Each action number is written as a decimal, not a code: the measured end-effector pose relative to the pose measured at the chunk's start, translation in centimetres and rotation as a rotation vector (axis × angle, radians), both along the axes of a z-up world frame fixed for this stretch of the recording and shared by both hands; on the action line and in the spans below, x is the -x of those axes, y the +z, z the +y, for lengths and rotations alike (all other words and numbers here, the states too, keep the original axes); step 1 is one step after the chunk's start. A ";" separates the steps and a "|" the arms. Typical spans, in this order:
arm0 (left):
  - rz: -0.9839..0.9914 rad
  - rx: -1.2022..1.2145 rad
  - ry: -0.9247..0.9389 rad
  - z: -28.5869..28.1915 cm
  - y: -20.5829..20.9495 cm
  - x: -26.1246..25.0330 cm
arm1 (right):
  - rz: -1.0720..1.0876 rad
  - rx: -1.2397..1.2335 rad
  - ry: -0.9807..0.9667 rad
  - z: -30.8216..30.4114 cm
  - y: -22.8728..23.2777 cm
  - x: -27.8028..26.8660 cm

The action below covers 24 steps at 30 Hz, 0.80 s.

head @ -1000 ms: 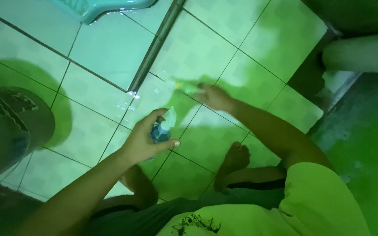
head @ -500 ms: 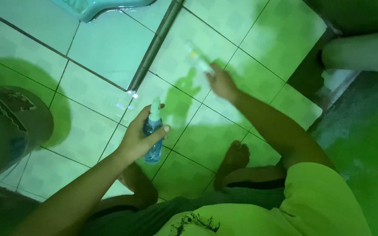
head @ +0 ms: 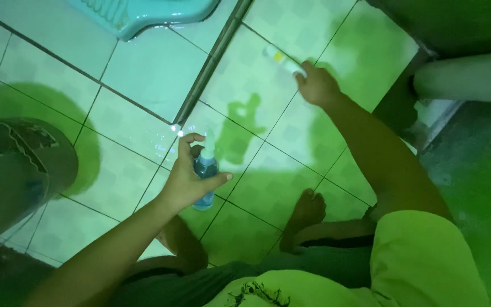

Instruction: The person scrubs the tiled bathroom floor using a brush and liquid soap, then rinses the area by pouring water from a pink scoop. They repeat the scrubbing and rinsing process on different sections of the floor.

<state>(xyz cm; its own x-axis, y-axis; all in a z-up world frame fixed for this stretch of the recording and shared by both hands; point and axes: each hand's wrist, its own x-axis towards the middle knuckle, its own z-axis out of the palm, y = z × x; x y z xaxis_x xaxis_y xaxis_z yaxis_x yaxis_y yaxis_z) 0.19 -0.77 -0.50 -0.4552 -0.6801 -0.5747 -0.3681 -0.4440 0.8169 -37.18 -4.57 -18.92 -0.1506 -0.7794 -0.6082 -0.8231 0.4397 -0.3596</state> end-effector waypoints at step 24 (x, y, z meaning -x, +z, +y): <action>-0.009 0.150 0.036 1.7 0.3 -0.6 | -0.163 -0.072 -0.031 4.5 -2.2 -3.0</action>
